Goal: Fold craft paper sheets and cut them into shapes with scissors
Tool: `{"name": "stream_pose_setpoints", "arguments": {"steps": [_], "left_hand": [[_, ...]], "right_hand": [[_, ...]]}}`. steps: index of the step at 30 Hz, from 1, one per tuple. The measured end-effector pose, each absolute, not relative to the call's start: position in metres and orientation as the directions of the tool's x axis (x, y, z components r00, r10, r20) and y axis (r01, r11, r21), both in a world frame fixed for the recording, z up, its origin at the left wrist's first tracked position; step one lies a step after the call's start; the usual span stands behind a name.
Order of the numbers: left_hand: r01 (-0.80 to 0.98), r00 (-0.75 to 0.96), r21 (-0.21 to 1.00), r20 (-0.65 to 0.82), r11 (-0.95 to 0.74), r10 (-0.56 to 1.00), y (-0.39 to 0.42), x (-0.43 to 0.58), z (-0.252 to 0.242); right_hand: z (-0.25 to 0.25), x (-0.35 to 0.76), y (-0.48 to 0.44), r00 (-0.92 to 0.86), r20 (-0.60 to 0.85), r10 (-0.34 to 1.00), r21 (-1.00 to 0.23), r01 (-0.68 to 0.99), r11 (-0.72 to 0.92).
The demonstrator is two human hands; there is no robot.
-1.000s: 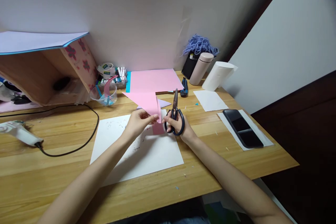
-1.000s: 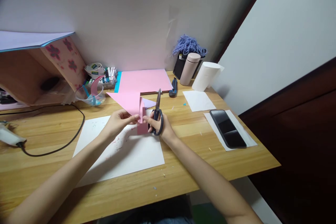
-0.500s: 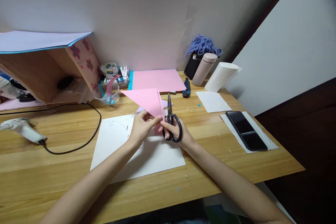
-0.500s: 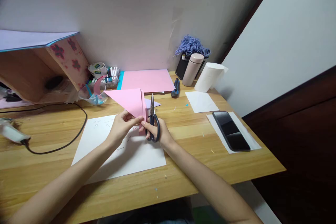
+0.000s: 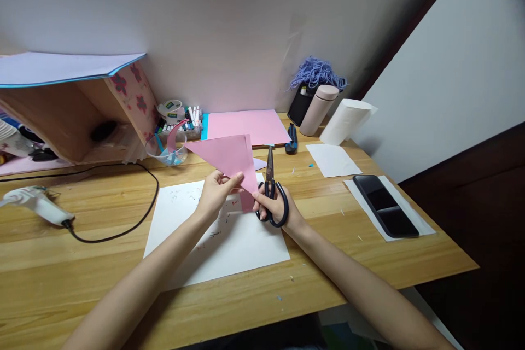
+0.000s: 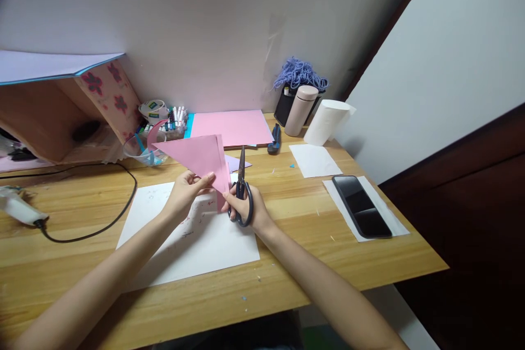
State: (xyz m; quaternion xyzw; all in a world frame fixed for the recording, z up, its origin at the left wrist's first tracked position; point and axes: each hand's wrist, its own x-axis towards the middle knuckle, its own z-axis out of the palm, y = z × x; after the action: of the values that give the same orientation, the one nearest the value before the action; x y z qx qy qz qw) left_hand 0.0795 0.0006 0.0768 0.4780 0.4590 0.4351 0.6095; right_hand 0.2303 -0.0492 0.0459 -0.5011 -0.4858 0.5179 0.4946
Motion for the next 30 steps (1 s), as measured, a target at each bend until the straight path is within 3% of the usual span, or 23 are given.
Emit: {"name": "stream_pose_setpoints", "arguments": {"steps": [4,10,14,17,22,30], "left_hand": [[0.008,0.296,0.962,-0.262,0.272,0.919,0.005,0.076,0.075],[0.12,0.341,0.968,-0.25,0.222,0.906,0.009,0.069,0.082],[0.105,0.246,0.981,-0.186,0.164,0.951,0.016,0.06,0.094],[0.062,0.165,0.991,-0.131,0.123,0.978,0.022,0.051,0.104],[0.001,0.102,0.994,-0.105,0.106,0.989,0.024,0.042,0.112],[0.05,0.145,0.993,-0.115,0.108,0.983,0.021,0.046,0.104]], "right_hand": [[0.04,0.23,-0.047,0.017,-0.076,0.997,-0.997,-0.034,-0.075],[0.036,0.23,-0.046,-0.009,-0.095,0.995,-0.991,-0.089,-0.096],[0.038,0.228,-0.047,-0.182,-0.227,0.957,-0.915,-0.297,-0.273],[0.04,0.225,-0.052,-0.355,-0.254,0.9,-0.849,-0.363,-0.383],[0.035,0.221,-0.064,-0.504,-0.237,0.83,-0.87,-0.271,-0.413],[0.035,0.22,-0.067,-0.515,-0.258,0.817,-0.909,-0.157,-0.386]]}}
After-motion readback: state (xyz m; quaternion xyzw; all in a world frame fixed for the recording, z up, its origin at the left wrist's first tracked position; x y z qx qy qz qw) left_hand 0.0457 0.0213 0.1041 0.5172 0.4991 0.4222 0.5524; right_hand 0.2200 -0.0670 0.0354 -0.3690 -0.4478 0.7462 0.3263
